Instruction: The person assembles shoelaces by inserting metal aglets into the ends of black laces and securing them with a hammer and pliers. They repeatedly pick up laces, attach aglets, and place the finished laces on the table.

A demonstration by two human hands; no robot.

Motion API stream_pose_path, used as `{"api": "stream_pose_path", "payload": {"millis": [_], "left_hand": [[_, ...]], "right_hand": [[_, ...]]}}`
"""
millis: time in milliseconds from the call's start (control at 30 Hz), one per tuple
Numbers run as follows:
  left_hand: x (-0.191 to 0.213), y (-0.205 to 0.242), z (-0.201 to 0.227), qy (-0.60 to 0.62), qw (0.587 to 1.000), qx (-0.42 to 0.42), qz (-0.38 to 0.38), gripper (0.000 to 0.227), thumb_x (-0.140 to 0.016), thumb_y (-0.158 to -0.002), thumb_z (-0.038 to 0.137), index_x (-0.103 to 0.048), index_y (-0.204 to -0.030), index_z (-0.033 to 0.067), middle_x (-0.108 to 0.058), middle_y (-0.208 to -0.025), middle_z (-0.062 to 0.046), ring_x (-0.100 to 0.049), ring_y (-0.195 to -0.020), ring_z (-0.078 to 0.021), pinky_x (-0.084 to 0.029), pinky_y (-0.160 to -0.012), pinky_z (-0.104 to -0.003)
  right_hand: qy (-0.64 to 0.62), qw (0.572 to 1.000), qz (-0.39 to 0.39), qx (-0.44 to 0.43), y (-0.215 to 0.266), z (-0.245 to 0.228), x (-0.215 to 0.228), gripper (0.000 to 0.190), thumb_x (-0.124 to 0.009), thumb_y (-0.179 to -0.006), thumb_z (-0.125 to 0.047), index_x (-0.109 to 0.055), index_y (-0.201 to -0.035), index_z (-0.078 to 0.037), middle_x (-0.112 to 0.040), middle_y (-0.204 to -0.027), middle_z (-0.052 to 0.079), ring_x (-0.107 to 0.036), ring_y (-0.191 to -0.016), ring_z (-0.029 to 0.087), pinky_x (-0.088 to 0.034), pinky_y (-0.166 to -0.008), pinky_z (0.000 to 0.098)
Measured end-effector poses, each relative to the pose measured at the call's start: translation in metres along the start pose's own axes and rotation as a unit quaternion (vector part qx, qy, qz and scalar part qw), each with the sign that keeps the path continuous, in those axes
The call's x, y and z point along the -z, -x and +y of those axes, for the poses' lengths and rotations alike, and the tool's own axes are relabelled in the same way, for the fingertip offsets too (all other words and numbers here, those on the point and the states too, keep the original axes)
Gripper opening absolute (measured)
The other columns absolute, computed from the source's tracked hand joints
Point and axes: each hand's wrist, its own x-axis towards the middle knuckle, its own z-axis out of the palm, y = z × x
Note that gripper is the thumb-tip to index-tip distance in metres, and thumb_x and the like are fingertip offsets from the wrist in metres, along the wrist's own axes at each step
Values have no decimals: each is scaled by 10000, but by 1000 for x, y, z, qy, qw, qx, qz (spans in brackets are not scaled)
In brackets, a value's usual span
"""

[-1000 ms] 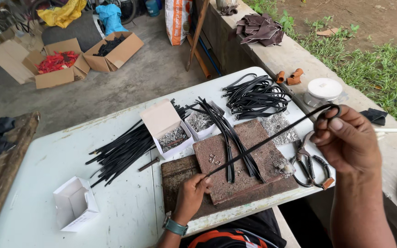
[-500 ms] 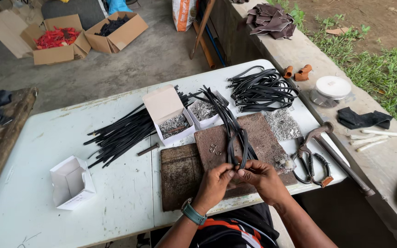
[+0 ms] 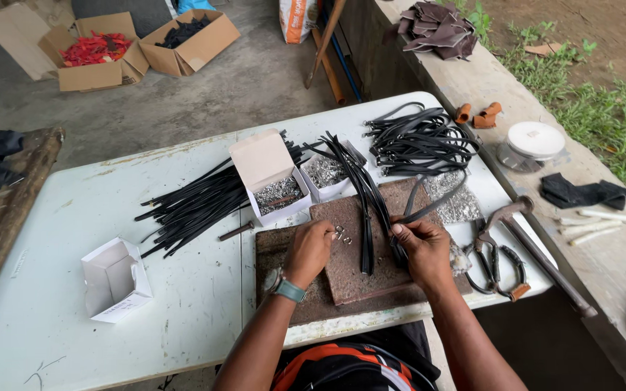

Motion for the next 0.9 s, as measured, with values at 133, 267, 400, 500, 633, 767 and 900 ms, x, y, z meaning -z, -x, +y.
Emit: {"api": "stream_pose_path", "payload": {"millis": [133,267,400,500,633,767,900], "left_hand": [[-22,-23,-8,-89,974,106,-180,268,-656,-1009,168,-667,-814,-16,-656,-706,-127,-630,-581,-191,-512,-513,-322],[-35,-34,-11,-139,971,-4,-193,237,-705,-935,94,-639,-728,1,-648,-704,-159,-666,-621,-226,-523,-530,-326],[-43,-29,-3,-168,953,-31,-250,173,-659,-872,-50,-623,-715,15,-629,-742,-165,-677,-630,-217,-590,-494,-289],[-38,-26,3,-154,966,-73,-195,187,-665,-881,-44,-669,-701,7,-652,-716,-174,-667,-655,-260,-570,-597,-375],[-20,-24,18,-66,970,40,-229,107,-637,-978,12,-706,-898,15,-709,-857,-145,-724,-775,-215,-618,-658,-323],[-5,0,33,354,916,162,-99,141,-742,-893,61,-725,-1030,30,-766,-966,-102,-745,-867,-183,-649,-776,-306],[-4,19,42,564,795,214,-66,131,-731,-913,88,-719,-1028,29,-764,-932,-83,-766,-882,-141,-671,-816,-314]], "right_hand": [[-72,997,11,-30,-7,21,-4,103,-739,-871,-13,-739,-964,31,-772,-997,76,-697,-787,153,-576,-700,268],[-76,996,9,-45,-8,34,4,119,-749,-895,-9,-736,-1005,36,-736,-917,108,-706,-785,163,-551,-670,261],[-113,991,8,-65,-11,36,10,134,-745,-875,-8,-725,-1002,30,-755,-941,82,-685,-785,145,-543,-677,253],[-117,992,-10,-39,-9,35,11,143,-766,-896,12,-743,-1033,47,-730,-935,86,-633,-775,131,-524,-694,249],[-115,992,12,-48,-8,26,5,155,-758,-885,5,-741,-1036,33,-761,-989,82,-614,-728,133,-517,-658,255],[-159,985,22,-70,-3,14,-8,161,-736,-884,-34,-740,-1036,19,-746,-877,93,-693,-711,163,-594,-659,294],[-184,980,-9,-76,6,5,-21,161,-739,-896,-44,-743,-1044,20,-739,-813,95,-704,-671,168,-595,-632,299]]}}
